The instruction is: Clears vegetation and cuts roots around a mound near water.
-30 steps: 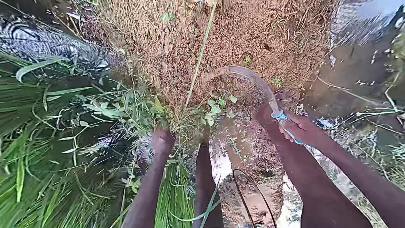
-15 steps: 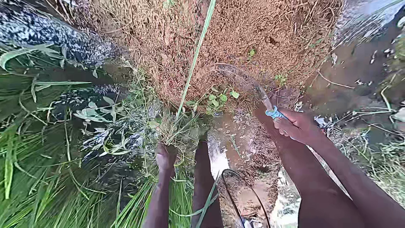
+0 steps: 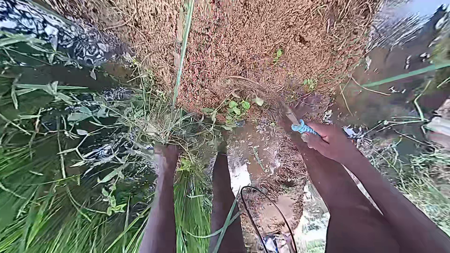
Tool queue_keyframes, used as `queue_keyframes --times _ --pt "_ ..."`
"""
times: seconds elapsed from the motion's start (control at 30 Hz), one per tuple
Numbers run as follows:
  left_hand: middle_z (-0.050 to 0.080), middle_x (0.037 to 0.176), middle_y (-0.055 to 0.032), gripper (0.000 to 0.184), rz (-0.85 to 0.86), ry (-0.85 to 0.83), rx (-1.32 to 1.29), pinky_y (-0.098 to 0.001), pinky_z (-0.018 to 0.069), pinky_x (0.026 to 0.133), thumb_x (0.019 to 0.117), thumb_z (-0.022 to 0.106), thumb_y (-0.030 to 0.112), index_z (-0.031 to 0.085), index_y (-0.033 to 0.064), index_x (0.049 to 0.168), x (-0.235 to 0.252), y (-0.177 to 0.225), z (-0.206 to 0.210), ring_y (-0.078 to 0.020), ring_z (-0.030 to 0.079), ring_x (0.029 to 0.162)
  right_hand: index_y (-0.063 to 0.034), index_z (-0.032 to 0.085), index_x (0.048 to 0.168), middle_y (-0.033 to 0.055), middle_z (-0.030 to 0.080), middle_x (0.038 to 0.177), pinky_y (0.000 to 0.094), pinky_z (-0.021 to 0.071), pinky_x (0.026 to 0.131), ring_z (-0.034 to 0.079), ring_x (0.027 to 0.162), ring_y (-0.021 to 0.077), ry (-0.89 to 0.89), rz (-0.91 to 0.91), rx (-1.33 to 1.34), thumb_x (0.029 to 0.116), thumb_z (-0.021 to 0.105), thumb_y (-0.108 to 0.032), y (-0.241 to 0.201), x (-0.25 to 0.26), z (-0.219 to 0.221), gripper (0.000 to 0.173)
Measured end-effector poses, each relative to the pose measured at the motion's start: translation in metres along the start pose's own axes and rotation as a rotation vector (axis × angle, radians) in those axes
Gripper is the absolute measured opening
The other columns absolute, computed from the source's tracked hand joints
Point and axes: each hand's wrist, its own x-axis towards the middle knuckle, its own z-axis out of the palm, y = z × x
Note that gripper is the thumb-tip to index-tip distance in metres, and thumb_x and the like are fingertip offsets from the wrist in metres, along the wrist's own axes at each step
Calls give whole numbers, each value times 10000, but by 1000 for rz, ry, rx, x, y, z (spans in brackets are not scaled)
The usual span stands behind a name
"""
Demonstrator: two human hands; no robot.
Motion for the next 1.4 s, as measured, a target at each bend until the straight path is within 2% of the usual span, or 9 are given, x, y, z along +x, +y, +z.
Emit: queue_keyframes --times 0.2,0.33,0.57,0.77,0.93,1.03,1.17,1.23,1.4 --pt "643 1190 -290 435 94 -68 -142 -565 501 966 987 626 159 540 -84 1337 -27 47 36 -376 646 1101 -76 657 1228 -62 653 740 203 536 546 598 584 -19 122 187 71 994 502 -432 1 -46 -24 453" --pt "629 1187 -272 535 95 -25 -298 -559 515 941 968 652 187 456 -75 1392 -27 80 35 -347 651 1059 -54 651 1178 -89 657 771 157 520 535 593 596 -43 172 285 189 1025 494 -422 -36 -74 -21 429" --pt "587 1235 -401 560 119 16 53 -735 431 952 1007 574 288 469 -92 1404 4 124 -8 -570 582 1157 -14 588 1252 -76 636 742 209 536 492 592 555 22 314 388 662 1045 484 -263 -103 -102 45 340" --pt "573 1230 -424 580 158 -27 199 -779 408 928 1016 549 353 493 -119 1347 50 135 -2 -600 557 1175 6 556 1251 -77 644 763 199 543 504 600 561 25 345 450 872 1062 428 -207 -108 -82 50 312" --pt "506 1391 -365 728 391 -22 53 -689 404 1040 955 699 291 365 -76 1488 23 109 -29 -502 522 1279 -35 541 1238 -31 665 764 243 571 494 636 563 90 444 376 1009 1067 420 -245 -102 -73 30 296" --pt "334 1531 -402 781 587 100 27 -620 283 1185 935 700 321 373 -115 1494 -19 101 -37 -530 331 1444 -35 545 1236 -18 661 768 249 568 486 631 555 97 429 389 1022 1067 418 -262 -97 -70 21 310" --pt "575 1343 -310 498 765 -33 -126 -576 473 1035 993 638 274 567 -77 1339 -94 141 35 -438 571 1248 -3 535 1257 -1 642 787 237 560 497 620 573 98 427 356 1067 1075 436 -260 -99 -64 20 330" --pt "468 1470 -326 638 755 -118 -106 -642 358 1125 961 688 325 503 -74 1424 -103 167 79 -485 434 1389 7 528 1270 -4 645 792 237 565 505 623 577 95 431 347 1076 1075 431 -240 -99 -63 19 329" --pt "206 1624 -339 994 535 66 -23 -684 206 1182 885 712 537 292 -59 1561 -84 215 134 -510 166 1521 9 549 1244 -11 643 776 236 563 497 625 575 91 411 360 1073 1073 422 -210 -95 -63 20 305"
